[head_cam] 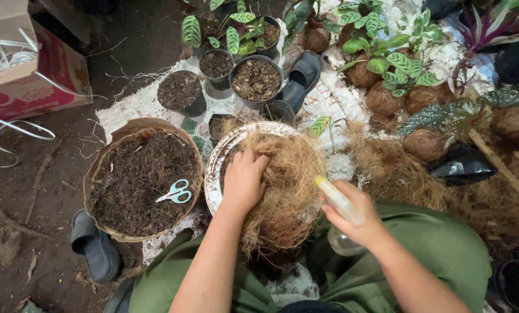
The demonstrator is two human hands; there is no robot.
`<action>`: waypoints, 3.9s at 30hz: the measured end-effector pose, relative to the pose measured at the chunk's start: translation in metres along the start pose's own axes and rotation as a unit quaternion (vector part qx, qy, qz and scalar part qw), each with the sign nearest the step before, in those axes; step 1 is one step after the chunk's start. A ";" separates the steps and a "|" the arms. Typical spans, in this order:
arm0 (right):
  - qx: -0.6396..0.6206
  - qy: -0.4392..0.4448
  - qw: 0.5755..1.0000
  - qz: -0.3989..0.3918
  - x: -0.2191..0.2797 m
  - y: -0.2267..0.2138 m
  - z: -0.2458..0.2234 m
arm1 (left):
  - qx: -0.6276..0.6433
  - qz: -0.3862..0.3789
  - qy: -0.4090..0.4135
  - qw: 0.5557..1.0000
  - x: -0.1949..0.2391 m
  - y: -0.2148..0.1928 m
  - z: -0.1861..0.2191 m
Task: The person trims a coconut husk with scissors, places a plant into the husk, then removes it. They then gather loose coconut fiber, place it into a white bucket, and spray it with water from a spray bottle, patting it down to form a base.
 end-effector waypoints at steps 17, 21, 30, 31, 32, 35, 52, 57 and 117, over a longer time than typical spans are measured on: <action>0.035 0.010 0.998 -0.043 0.033 -0.003 0.014 | -0.006 0.259 -0.066 0.964 0.029 -0.067 -0.024; -0.030 -0.091 0.992 -0.084 0.040 0.012 -0.013 | -0.007 0.253 -0.052 0.966 0.034 -0.062 -0.020; 0.073 -0.030 0.995 -0.068 0.039 0.017 0.008 | -0.032 0.172 -0.012 0.985 0.049 -0.040 0.008; 0.077 -0.020 0.995 -0.056 0.037 0.015 0.011 | -0.013 0.175 0.003 0.984 0.055 -0.044 0.015; 0.065 -0.031 0.997 -0.036 0.036 0.011 0.011 | 0.006 0.179 0.017 0.984 0.062 -0.049 0.023; 0.050 -0.030 0.998 0.003 0.032 -0.001 0.015 | 0.099 0.151 0.067 0.981 0.078 -0.058 0.044; 0.060 -0.032 0.995 -0.066 0.041 0.017 -0.001 | 0.041 0.062 -0.093 0.993 0.051 -0.021 -0.008; 0.046 -0.039 0.998 0.022 0.037 -0.008 0.002 | 0.268 0.140 -0.130 0.944 0.048 -0.030 -0.019; -0.054 -0.143 0.987 -0.048 0.028 0.016 -0.076 | 0.555 -0.062 -0.457 0.693 0.059 0.141 -0.106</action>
Point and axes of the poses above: each hand's wrist, its own x-axis away from the middle knuckle, its own y-axis out of the palm, z = x × y, the point moved 8 cm from there along -x, towards the middle knuckle, and after that the axes turned 2 degrees about z, right-handed, at the moved point
